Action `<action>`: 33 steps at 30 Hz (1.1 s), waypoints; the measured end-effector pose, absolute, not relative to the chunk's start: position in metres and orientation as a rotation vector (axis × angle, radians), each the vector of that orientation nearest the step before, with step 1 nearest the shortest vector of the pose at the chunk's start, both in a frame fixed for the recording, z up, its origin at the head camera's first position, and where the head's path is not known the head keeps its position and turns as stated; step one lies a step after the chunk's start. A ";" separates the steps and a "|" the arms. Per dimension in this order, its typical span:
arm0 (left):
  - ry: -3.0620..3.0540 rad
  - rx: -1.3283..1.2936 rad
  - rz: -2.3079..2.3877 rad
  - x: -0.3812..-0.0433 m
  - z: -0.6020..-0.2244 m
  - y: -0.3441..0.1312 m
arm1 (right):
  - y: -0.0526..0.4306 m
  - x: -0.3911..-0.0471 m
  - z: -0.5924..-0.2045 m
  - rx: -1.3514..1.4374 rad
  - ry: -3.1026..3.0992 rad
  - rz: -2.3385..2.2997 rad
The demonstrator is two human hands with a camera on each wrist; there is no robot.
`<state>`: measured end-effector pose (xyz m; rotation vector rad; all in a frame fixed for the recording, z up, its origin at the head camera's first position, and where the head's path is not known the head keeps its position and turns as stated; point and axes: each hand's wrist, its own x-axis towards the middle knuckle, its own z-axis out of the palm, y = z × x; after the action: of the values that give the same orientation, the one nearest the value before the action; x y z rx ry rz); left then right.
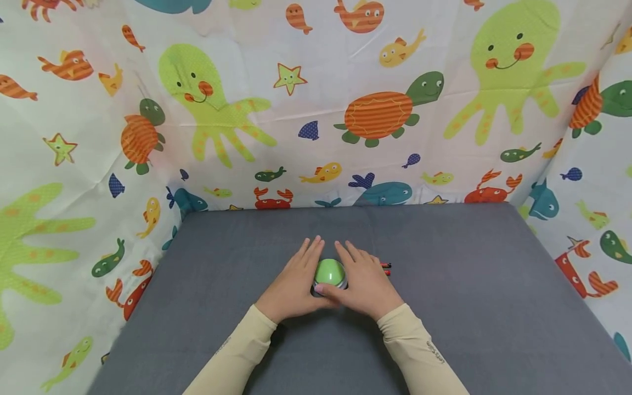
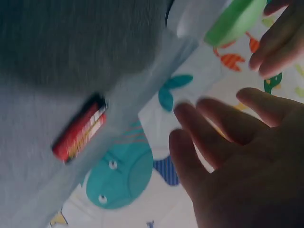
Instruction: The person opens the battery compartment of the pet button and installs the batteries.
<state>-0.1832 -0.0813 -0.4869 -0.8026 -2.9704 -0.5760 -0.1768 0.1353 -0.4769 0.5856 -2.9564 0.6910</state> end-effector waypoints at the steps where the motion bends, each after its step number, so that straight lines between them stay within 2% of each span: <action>1: -2.976 -0.819 -0.588 -0.183 -0.487 -0.080 | 0.134 -0.177 -0.478 0.607 -2.952 0.706; 14: -3.087 -0.811 -0.855 -0.184 -0.492 -0.082 | 0.132 -0.180 -0.488 0.642 -3.024 0.743; 33: -3.011 -0.878 -0.726 -0.182 -0.492 -0.078 | 0.132 -0.181 -0.497 0.666 -2.971 0.810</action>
<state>-0.1819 -0.0781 -0.4915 -0.8784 -3.0107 -0.7262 -0.1810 0.1320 -0.4968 0.6661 -2.9707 0.8100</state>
